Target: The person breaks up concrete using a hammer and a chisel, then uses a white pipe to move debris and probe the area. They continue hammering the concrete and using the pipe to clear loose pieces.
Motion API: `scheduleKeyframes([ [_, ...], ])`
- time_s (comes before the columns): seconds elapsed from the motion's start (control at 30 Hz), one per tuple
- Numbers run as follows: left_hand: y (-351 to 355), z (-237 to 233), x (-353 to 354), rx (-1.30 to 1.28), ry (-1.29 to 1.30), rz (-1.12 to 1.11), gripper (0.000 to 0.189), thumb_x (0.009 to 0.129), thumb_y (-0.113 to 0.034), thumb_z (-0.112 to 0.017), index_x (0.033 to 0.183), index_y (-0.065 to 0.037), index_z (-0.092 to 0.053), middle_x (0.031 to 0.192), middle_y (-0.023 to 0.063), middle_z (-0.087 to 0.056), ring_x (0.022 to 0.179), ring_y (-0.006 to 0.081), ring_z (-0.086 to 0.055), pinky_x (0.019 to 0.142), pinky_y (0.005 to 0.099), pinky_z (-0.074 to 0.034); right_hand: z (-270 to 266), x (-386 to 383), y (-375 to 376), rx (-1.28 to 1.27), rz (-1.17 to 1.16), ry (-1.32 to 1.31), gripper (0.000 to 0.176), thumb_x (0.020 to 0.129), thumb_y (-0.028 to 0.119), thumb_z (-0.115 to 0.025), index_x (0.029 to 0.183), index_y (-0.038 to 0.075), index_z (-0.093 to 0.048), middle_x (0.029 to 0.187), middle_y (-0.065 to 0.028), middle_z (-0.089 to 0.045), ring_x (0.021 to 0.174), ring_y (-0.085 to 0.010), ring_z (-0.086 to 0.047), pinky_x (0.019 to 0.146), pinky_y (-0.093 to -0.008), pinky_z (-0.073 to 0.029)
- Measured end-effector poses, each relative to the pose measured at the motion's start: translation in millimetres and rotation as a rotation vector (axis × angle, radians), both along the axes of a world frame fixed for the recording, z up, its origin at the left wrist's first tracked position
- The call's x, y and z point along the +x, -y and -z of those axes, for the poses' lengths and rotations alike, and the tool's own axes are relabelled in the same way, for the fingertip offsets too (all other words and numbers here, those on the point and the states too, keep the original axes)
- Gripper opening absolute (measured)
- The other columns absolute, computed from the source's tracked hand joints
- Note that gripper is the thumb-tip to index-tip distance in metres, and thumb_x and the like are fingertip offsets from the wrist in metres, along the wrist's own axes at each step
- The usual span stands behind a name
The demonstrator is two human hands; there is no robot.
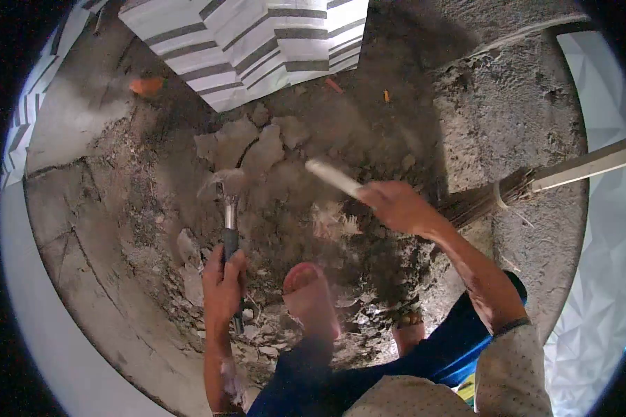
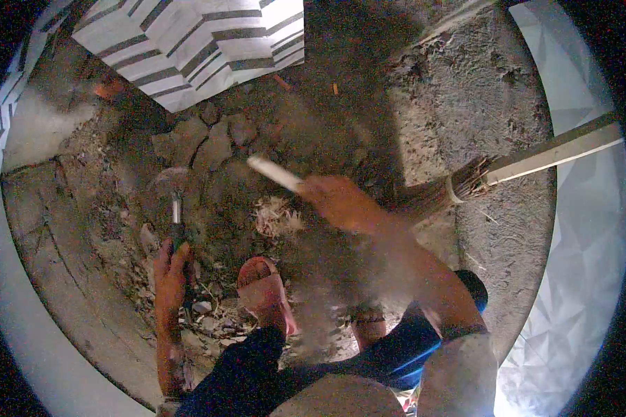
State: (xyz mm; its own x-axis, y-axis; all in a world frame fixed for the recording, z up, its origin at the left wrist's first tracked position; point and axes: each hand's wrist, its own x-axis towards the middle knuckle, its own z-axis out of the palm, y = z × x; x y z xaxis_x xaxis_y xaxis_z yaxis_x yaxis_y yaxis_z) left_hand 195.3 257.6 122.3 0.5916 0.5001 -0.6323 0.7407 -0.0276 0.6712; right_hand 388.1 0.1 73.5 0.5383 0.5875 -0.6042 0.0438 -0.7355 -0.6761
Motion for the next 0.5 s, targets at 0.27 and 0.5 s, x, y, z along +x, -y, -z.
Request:
scheduleKeyframes([
  [0.27,-7.3,5.9,-25.7,-0.012,-0.108,-0.020,0.017,0.090,-0.024,-0.055,0.090,-0.008,-0.051,0.058,-0.0041,-0.044,0.045,0.0041,-0.040,0.039,0.0211,-0.031,5.5,2.0,28.5,-0.018,-0.171,0.312,0.039,0.094,0.039,-0.046,0.098,0.003,-0.059,0.074,-0.0220,-0.058,0.070,-0.0412,-0.057,0.063,-0.0451,-0.044],
  [0.5,-9.7,10.9,-40.5,-0.123,-0.141,-0.123,0.024,0.089,-0.027,-0.056,0.100,-0.006,-0.053,0.059,-0.0027,-0.046,0.045,0.0053,-0.041,0.040,0.0219,-0.033,-2.0,-6.0,-5.5,0.010,-0.063,0.154,0.035,0.092,0.036,-0.052,0.096,0.003,-0.060,0.072,-0.0234,-0.058,0.067,-0.0385,-0.059,0.060,-0.0437,-0.044],
])
